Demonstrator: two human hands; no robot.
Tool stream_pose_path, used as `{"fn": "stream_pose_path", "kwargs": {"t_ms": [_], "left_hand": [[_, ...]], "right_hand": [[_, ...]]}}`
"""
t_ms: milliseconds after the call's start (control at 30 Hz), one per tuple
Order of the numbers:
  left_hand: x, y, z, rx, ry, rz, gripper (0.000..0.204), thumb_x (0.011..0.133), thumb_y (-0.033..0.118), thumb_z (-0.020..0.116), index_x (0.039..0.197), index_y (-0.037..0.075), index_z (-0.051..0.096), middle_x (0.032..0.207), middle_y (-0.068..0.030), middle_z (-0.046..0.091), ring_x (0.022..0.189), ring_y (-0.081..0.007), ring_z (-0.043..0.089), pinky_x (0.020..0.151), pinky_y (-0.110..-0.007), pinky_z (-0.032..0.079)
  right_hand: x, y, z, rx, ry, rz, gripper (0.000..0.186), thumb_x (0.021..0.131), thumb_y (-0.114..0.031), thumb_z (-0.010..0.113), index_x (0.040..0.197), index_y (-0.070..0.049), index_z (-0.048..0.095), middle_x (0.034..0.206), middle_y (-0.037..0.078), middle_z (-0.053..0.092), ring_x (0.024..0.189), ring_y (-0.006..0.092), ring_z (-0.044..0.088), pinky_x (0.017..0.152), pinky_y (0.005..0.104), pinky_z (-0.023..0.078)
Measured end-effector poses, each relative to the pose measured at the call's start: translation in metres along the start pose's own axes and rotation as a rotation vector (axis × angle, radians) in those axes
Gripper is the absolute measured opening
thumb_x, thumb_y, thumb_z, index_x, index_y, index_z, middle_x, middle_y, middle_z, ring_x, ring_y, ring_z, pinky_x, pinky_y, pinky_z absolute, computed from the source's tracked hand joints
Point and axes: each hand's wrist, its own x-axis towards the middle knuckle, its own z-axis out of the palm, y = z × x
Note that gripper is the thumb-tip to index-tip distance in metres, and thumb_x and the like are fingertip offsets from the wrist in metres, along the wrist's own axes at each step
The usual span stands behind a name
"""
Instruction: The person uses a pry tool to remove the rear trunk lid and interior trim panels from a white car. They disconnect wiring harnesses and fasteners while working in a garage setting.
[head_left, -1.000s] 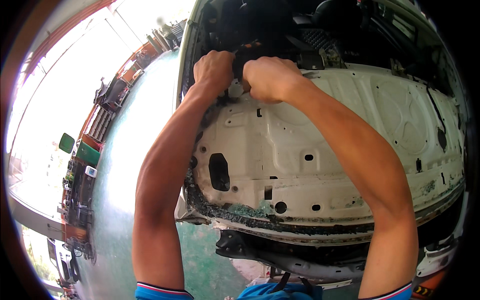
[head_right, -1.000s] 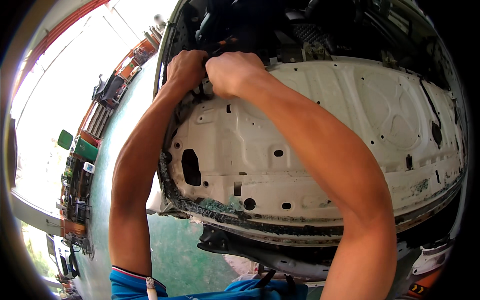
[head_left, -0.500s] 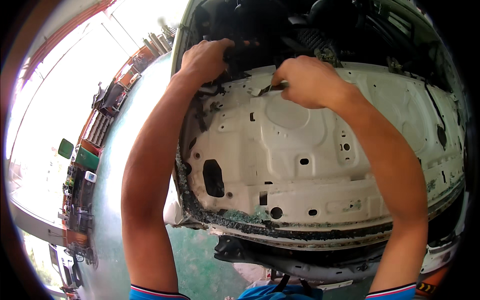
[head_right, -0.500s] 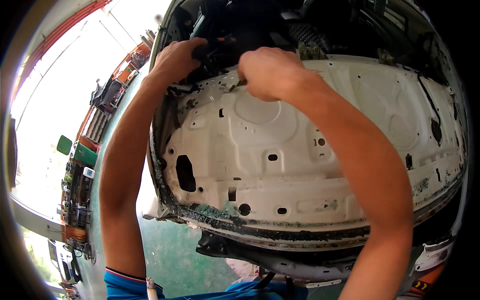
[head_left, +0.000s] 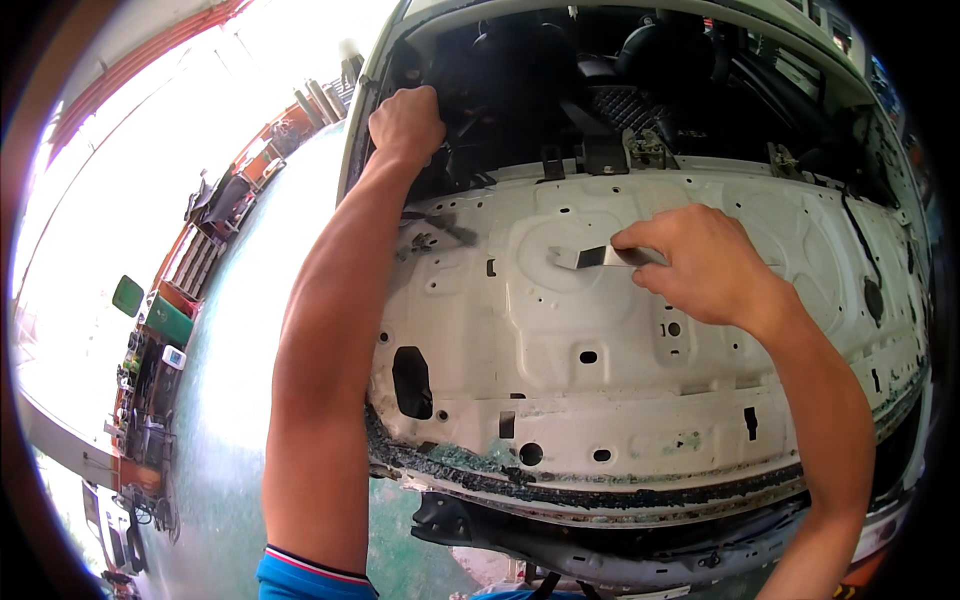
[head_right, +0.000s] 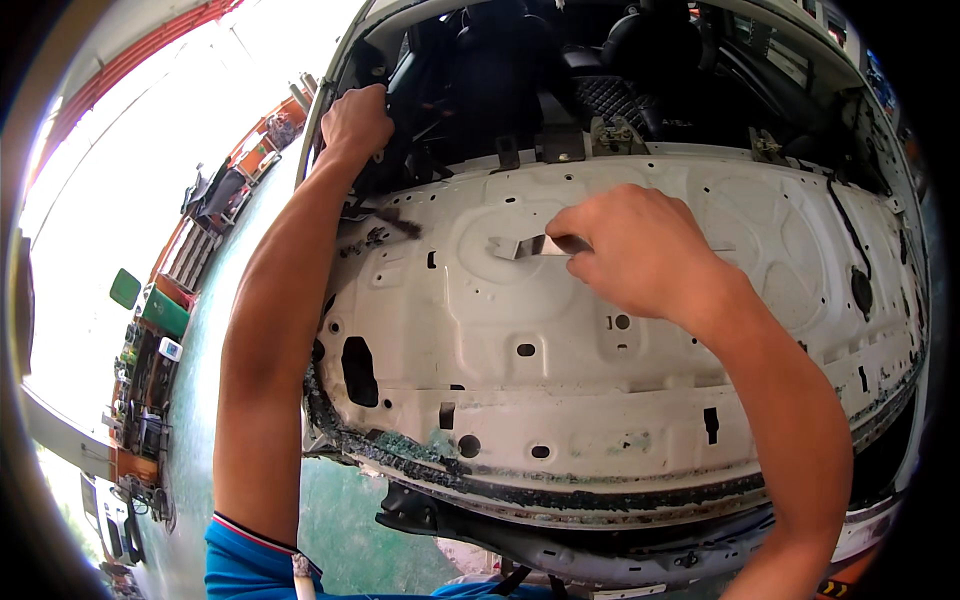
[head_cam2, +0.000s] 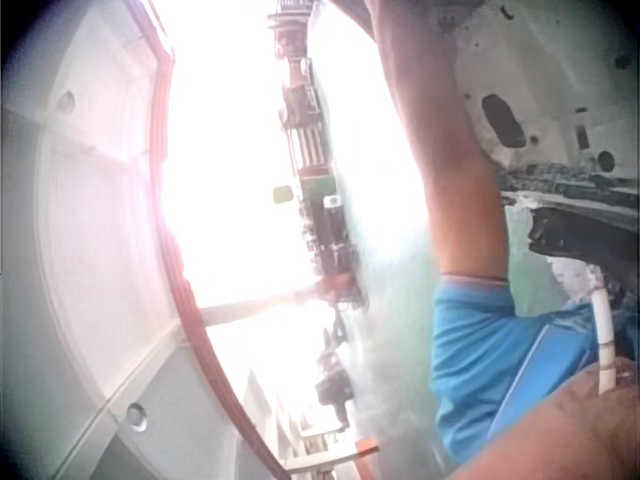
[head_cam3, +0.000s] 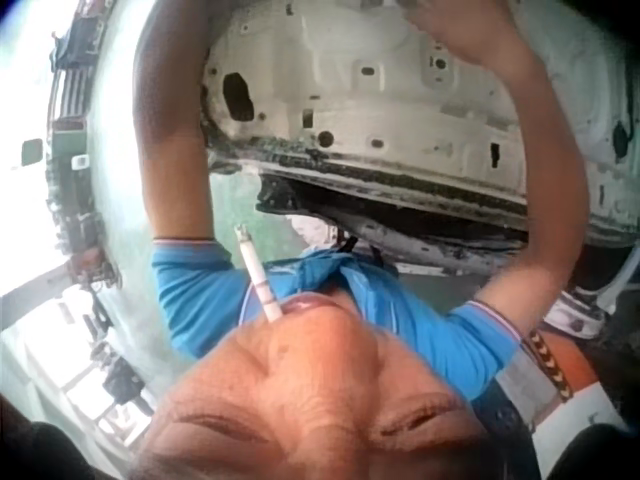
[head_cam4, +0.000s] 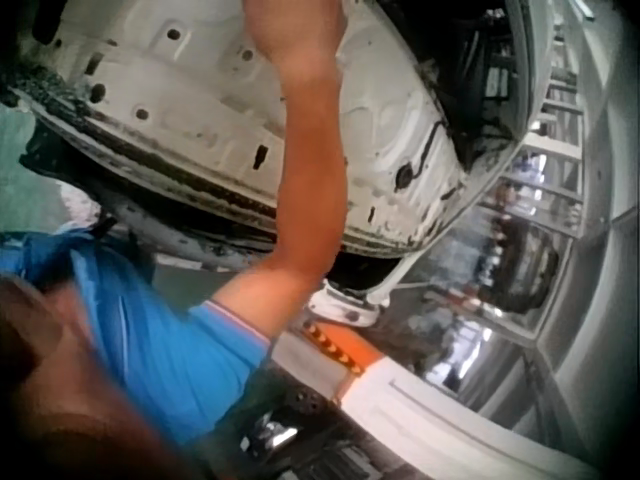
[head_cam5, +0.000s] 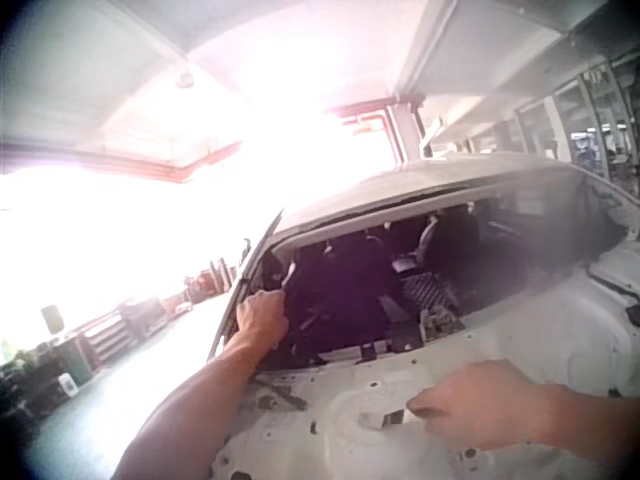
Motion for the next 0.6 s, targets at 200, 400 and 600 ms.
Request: {"fn": "stream_pose_path", "kwargs": {"t_ms": [200,400,600], "left_hand": [[0.009,0.006,0.005,0.023,-0.093,0.049,0.036,0.080,0.024,0.073,0.111,0.007,0.070,0.108,-0.0185,0.072,0.105,-0.0386,0.067,0.093,-0.049,0.052],[0.005,-0.005,-0.025,-0.291,-0.506,0.109,0.081,0.076,0.041,0.081,0.139,-0.001,0.050,0.111,-0.0198,0.068,0.102,-0.0281,0.066,0.093,-0.040,0.050],[-0.040,-0.006,-0.059,-0.011,-0.219,0.305,0.084,0.079,0.033,0.080,0.146,-0.001,0.042,0.121,-0.0205,0.064,0.111,-0.0303,0.063,0.097,-0.039,0.049]], "right_hand": [[-0.009,0.004,0.007,0.012,0.051,-0.049,0.028,0.080,-0.007,0.062,0.104,-0.010,0.075,0.084,0.013,0.071,0.079,0.0318,0.068,0.078,0.0422,0.054],[-0.014,0.005,0.011,-0.012,0.065,-0.150,0.033,0.077,0.005,0.056,0.104,-0.003,0.072,0.089,0.018,0.069,0.089,0.0360,0.067,0.082,0.0459,0.053],[-0.016,0.005,0.013,0.017,-0.012,-0.133,0.046,0.076,0.008,0.055,0.119,-0.001,0.067,0.101,0.017,0.066,0.097,0.0367,0.064,0.090,0.0444,0.051]]}}
